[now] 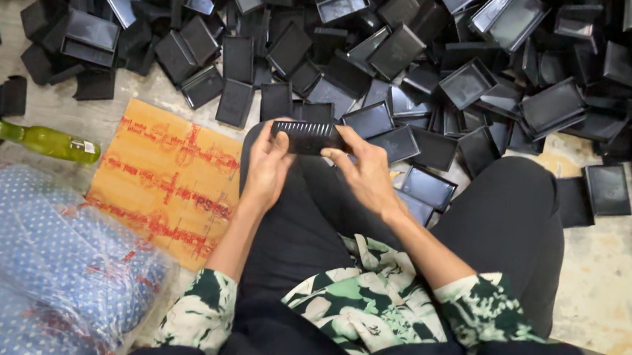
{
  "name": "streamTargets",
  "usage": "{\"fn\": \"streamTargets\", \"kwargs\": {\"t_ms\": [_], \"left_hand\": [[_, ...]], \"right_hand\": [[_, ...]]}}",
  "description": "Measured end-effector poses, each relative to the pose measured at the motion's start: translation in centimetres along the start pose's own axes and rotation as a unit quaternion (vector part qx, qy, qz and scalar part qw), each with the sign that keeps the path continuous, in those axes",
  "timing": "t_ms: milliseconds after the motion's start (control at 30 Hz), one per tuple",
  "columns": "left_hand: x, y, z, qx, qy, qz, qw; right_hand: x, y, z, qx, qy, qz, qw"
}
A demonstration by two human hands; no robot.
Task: The person sits on the floor among large piles of black plastic boxes, picks up lids and bases, snaps them together one at a time, and sets the closed boxes onto stacks beside them.
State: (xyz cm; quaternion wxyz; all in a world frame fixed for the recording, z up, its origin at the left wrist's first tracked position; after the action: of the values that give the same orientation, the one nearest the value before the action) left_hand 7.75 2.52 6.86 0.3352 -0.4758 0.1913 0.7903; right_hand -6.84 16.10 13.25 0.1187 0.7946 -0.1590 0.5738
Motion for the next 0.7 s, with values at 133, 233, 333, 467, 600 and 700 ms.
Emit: {"fn": "streamTargets", "kwargs": {"t_ms": [133,233,333,467,600,700], "left_hand": [[0.6,-1.2,-2.8,-0.054,0.141,0.012,0.988],[0.3,-2.9,-5.3,0.000,0.230,-0.083,0.970],[-0.7,-5.2,-6.2,0.044,0.449,-0.173,0.875],[-2.1,-6.7,-4.8,0.023,0.591,-0.127,0.796],[-3.3,-6.0,-3.3,0.008,0.615,-0.030,0.788],[-3.5,-4.8,-3.0,0.001,0.617,0.013,0.787]], "right_hand": [[-3.6,0.5,1.2,0.101,-0.028,0.041,0.994],[-7.4,1.7,-0.4,0.191,-0.073,-0.073,0.976],[-11.6,3.9,-3.2,0.202,-0.335,-0.039,0.919],[-15.1,4.5,-5.8,0.202,-0.497,0.000,0.844],[-16.0,4.6,-6.0,0.233,-0.549,0.053,0.801],[-15.5,4.6,-6.3,0.240,-0.512,0.097,0.819]]}}
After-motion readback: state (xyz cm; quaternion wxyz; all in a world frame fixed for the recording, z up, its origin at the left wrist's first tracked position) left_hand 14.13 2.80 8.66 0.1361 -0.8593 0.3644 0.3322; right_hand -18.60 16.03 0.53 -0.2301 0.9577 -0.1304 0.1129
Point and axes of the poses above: each hand's wrist, its own y-axis towards the middle knuckle, its own z-axis out of the palm, x = y × z, the point moved 2 cm from there along y, towards the middle knuckle, and after that the axes turned 7 degrees about x, right-handed, at the moved point
